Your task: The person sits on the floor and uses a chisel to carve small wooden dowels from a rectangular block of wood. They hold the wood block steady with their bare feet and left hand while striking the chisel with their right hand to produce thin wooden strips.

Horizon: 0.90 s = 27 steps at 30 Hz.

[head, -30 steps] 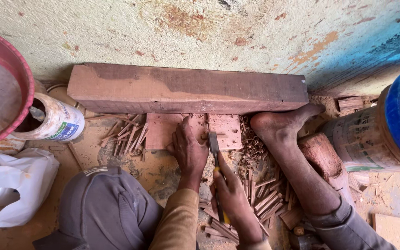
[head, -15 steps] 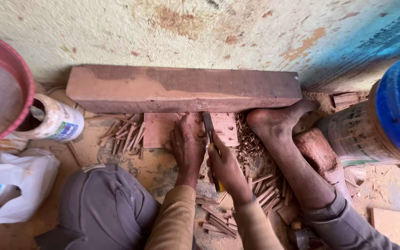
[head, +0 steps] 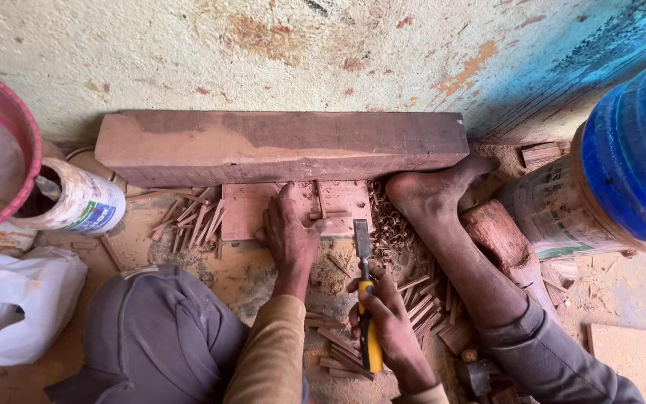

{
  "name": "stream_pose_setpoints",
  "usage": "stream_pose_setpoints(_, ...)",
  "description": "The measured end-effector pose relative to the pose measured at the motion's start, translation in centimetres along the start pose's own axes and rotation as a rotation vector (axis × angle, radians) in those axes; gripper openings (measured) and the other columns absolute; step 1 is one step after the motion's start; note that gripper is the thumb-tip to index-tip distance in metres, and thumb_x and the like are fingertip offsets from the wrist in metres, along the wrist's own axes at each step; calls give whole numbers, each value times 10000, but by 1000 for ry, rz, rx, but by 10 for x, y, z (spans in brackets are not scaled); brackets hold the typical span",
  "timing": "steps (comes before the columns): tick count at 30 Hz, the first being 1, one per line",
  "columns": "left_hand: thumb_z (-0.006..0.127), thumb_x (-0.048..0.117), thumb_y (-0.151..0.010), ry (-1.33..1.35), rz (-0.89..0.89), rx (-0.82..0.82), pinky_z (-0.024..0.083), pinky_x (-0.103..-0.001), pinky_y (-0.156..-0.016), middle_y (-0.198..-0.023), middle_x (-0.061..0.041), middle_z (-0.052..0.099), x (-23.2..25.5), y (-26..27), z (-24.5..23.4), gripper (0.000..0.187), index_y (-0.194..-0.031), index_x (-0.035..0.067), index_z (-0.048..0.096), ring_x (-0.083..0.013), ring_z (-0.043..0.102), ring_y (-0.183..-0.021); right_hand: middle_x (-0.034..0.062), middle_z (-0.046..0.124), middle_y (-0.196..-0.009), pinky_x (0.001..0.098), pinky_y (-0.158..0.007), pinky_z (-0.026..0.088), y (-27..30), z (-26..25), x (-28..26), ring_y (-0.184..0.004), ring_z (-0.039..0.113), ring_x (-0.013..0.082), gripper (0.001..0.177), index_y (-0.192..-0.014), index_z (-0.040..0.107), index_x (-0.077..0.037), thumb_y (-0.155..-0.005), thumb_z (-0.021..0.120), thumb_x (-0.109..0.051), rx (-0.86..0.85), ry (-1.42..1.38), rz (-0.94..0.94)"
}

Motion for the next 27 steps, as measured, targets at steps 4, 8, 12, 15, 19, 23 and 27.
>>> stream_pose_setpoints(4, 980, 338, -595, 19, 27, 18, 346, -509, -1146, -1435, -153, 550, 5, 0, -6, 1106, -1503, 120, 388, -330, 491, -1331, 66, 657, -838, 293, -408, 493, -3, 16, -7, -496, 542, 141, 804, -1639, 130, -333, -944, 504, -179, 17, 121, 62)
stream_pose_setpoints(8, 974, 298, -644, 49, 7, -12, 358, -513, -1109, -1364, -120, 586, 11, 5, -13, 1068, -1520, 150, 383, -302, 514, -1307, 44, 571, -759, 271, -421, 489, -8, 35, -8, -495, 524, 118, 680, -1652, 197, -297, -1033, 472, -238, -49, 217, 85)
stream_pose_setpoints(12, 970, 192, -641, 24, 65, 29, 326, -552, -1042, -1349, -143, 580, 19, 4, -22, 1043, -1501, 131, 383, -315, 511, -1270, 33, 554, -717, 269, -431, 484, -16, 41, -10, -499, 526, 119, 675, -1649, 210, -313, -1034, 481, -252, 1, 282, 155)
stream_pose_setpoints(15, 948, 169, -678, 41, -10, -34, 335, -556, -1020, -1291, -110, 600, 16, 5, -20, 1002, -1505, 151, 383, -305, 521, -1261, 31, 557, -703, 277, -417, 475, -17, 43, -10, -481, 515, 126, 663, -1640, 241, -310, -1021, 471, -243, 20, 195, 189)
stream_pose_setpoints(19, 928, 129, -653, 72, 74, 51, 368, -543, -1044, -1315, -159, 575, 19, 3, -23, 995, -1493, 124, 395, -351, 514, -1261, 25, 553, -720, 267, -420, 467, -24, 50, -12, -486, 511, 116, 647, -1644, 249, -263, -1037, 473, -238, 31, 202, 165)
stream_pose_setpoints(23, 901, 146, -682, 75, 84, 67, 391, -543, -1043, -1300, -175, 573, 16, 0, -22, 951, -1489, 107, 398, -371, 523, -1242, 31, 546, -720, 275, -427, 464, -36, 56, -15, -489, 505, 122, 644, -1644, 260, -270, -1036, 471, -239, 45, 217, 175)
stream_pose_setpoints(27, 900, 187, -690, 85, 69, 62, 391, -542, -1038, -1301, -172, 576, 14, 7, -21, 948, -1489, 110, 396, -370, 524, -1239, 31, 543, -714, 279, -430, 467, -69, 66, -31, -487, 503, 125, 641, -1641, 272, -292, -1035, 475, -242, 4, 242, 87)
Point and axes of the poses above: each hand's wrist, its own y-axis away from the middle knuckle, its own z-axis out of the palm, x = y × z, the point moved 7 cm from there along -y, towards the middle knuckle
